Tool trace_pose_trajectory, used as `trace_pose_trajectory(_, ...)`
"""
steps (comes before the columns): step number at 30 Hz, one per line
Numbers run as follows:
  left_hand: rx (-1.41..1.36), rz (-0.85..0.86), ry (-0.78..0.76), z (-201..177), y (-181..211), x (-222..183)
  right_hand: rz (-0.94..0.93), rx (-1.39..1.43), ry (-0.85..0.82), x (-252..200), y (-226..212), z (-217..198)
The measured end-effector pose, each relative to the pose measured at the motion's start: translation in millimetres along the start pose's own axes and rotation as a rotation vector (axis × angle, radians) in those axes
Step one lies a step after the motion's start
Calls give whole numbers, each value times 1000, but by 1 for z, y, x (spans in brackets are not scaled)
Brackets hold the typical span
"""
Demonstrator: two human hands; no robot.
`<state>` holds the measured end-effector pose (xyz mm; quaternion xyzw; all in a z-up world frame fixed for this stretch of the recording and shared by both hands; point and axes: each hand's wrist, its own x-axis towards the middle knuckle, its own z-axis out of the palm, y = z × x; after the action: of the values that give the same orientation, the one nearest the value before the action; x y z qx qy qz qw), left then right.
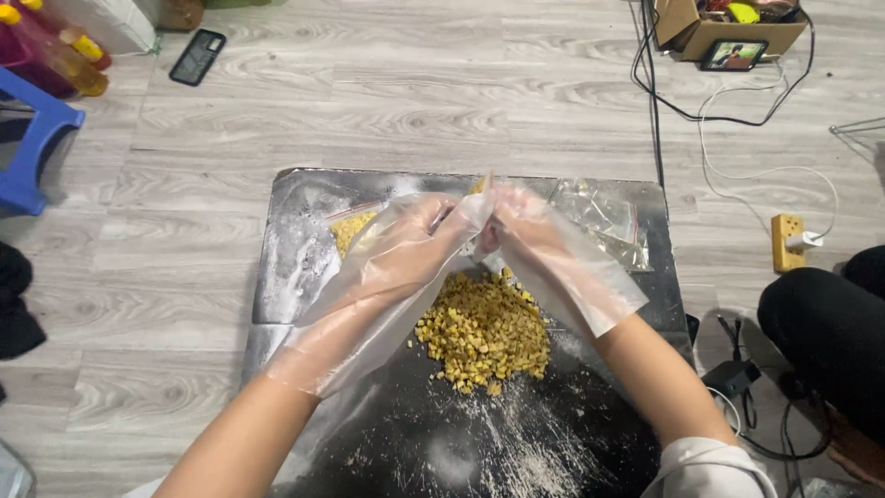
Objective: Manually scooping yellow grains from a pile into small plastic bags and sealing them.
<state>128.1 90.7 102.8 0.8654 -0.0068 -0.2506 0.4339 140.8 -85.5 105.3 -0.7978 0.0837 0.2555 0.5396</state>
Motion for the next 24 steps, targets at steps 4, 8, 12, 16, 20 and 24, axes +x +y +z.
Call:
trace_pose_trajectory(4, -14, 27, 43, 0, -14, 19, 25, -145, -9, 19, 5, 13)
trace_pose_trajectory(8, 96, -121, 69, -5, -23, 39, 62, -82, -171, 49, 15, 10)
trace_pose_trajectory(12, 64, -180, 86, -14, -25, 39, 1, -212, -60, 63, 29, 8)
trace_pose_trajectory(16, -57, -208, 36, -24, 0, 31, -64, -145, -155, 118, 85, -2)
trace_pose_trajectory(20, 22, -149, -34, -11, 1, 53, -9, -136, -195, 117, 85, -9)
trace_pose_trajectory(24, 102, -141, -26, -9, -14, 79, 42, -204, -292, 107, 60, -5)
